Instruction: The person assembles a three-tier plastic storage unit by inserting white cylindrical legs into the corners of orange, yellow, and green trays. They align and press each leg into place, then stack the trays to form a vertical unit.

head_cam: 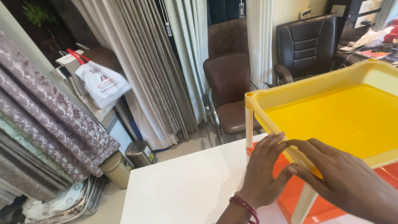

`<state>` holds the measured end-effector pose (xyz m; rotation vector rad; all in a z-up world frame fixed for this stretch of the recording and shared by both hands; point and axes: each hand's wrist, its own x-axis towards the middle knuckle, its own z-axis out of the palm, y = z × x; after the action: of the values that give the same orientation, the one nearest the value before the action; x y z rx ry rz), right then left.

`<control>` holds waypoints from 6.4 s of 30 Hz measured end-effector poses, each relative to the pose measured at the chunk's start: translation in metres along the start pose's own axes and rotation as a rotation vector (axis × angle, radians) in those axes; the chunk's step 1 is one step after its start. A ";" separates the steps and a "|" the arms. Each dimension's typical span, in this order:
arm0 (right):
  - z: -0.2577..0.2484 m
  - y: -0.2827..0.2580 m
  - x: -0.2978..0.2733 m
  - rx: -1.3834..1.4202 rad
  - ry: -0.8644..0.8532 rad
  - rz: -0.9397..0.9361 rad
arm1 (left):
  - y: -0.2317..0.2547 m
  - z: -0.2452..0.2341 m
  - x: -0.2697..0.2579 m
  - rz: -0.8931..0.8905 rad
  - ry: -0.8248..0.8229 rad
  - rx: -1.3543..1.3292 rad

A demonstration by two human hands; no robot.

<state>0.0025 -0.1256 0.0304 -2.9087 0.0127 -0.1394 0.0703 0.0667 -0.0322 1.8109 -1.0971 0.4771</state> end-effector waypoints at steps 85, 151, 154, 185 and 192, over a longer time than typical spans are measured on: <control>0.013 -0.055 0.228 -0.058 0.067 -0.058 | -0.293 0.084 0.112 -0.663 0.054 -1.079; 0.013 -0.057 0.229 -0.035 0.063 -0.069 | -0.257 0.103 0.109 -0.601 0.490 -0.186; 0.013 -0.057 0.229 -0.037 0.041 -0.051 | -0.276 0.106 0.108 -0.665 0.463 -0.777; 0.019 -0.055 0.230 0.019 0.056 -0.113 | -0.288 0.067 0.103 -0.680 -0.017 -1.042; 0.019 -0.056 0.230 0.043 0.036 -0.103 | -0.247 0.091 0.098 -0.579 0.558 -0.863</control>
<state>0.2333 -0.0715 0.0466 -2.8639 -0.1320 -0.2072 0.3176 -0.0175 -0.1349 1.0379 -0.2652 0.0969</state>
